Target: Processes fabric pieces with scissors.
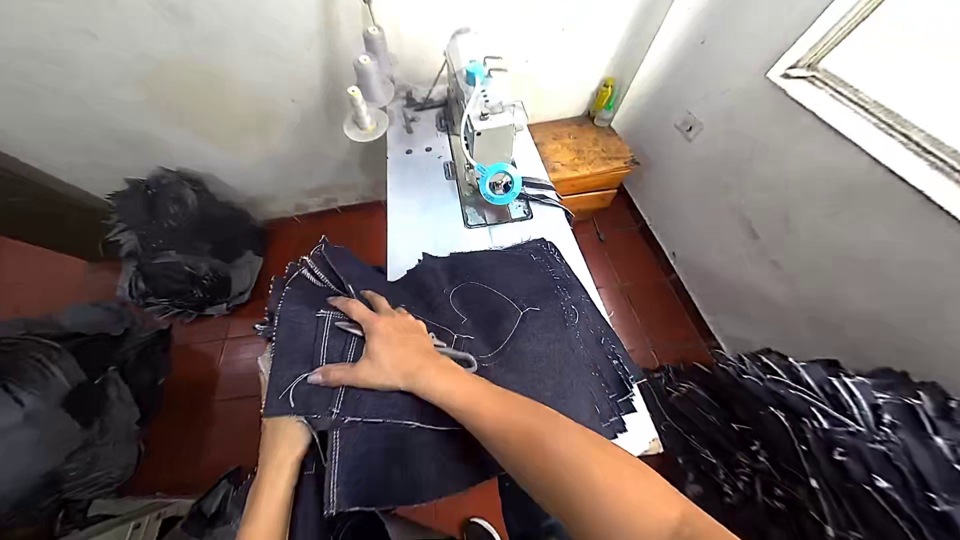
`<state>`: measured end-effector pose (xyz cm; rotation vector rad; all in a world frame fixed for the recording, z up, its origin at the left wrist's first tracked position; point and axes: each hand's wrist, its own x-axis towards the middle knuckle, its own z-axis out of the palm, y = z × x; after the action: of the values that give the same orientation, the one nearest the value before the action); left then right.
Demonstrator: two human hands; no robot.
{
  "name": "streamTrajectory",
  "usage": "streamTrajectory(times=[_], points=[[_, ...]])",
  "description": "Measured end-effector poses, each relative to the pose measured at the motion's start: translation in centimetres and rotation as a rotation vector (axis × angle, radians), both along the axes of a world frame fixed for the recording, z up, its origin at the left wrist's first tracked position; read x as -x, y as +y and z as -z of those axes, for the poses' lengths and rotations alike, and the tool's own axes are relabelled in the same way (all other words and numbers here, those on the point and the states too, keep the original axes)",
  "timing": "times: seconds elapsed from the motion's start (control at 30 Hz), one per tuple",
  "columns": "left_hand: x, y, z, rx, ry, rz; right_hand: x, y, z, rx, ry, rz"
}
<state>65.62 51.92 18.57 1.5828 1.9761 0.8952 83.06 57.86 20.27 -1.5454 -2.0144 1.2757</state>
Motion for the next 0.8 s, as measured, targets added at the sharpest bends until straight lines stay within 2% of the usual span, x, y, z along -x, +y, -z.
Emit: streamTrajectory(times=[0.03, 0.07, 0.1, 0.13, 0.17, 0.2, 0.23, 0.3, 0.37, 0.43, 0.5, 0.57, 0.63, 0.7, 0.73, 0.8], points=[[-2.8, 0.8, -2.8, 0.117, 0.018, -0.101, 0.0, 0.4, 0.7, 0.051, 0.012, -0.011], [-5.7, 2.4, -7.3, 0.418, 0.049, -0.178, 0.1, 0.6, 1.2, 0.088, 0.014, -0.020], [-6.9, 4.2, -10.1, 0.695, 0.079, -0.175, 0.2, 0.7, 1.3, 0.104, 0.009, -0.027], [-6.6, 4.3, -8.4, 0.613, 0.108, -0.216, 0.2, 0.7, 1.3, 0.107, 0.001, -0.035], [-4.1, 3.3, -4.8, 0.412, 0.072, -0.159, 0.1, 0.8, 1.1, 0.106, -0.011, -0.042], [-0.9, 2.5, -2.3, 0.348, -0.003, -0.036, 0.1, 0.8, 0.7, 0.103, -0.028, -0.050], [0.6, 1.6, 0.2, 0.226, -0.079, -0.066, 0.2, 0.9, 0.4, 0.095, -0.042, -0.055], [2.0, 0.4, 2.9, -0.021, -0.102, -0.075, 0.3, 0.9, 0.0, 0.071, -0.063, -0.054], [3.8, -1.1, 3.0, -0.162, 0.040, -0.109, 0.6, 0.7, -0.2, 0.019, -0.075, -0.042], [5.2, -4.5, 1.9, -0.227, 0.116, -0.225, 0.5, 0.6, -0.1, -0.075, -0.071, -0.020], [6.6, -9.1, 1.3, -0.211, 0.086, -0.345, -0.1, 0.2, -0.5, -0.180, -0.066, 0.001], [8.2, -13.4, 1.6, -0.187, 0.048, -0.371, -1.3, -1.5, -2.4, -0.226, -0.073, 0.034], [9.7, -16.8, 1.6, -0.179, 0.025, -0.359, -2.4, -5.4, -5.8, -0.306, -0.049, 0.148], [10.2, -19.9, 0.6, -0.142, -0.035, -0.316, -2.1, -11.5, -8.4, -0.440, -0.028, 0.213], [10.1, -21.6, -0.1, -0.123, -0.063, -0.256, -1.1, -14.9, -8.6, -0.475, -0.001, 0.174], [9.7, -25.2, -1.0, -0.145, -0.097, -0.043, 1.9, -21.5, -6.5, -0.415, 0.062, 0.002]])
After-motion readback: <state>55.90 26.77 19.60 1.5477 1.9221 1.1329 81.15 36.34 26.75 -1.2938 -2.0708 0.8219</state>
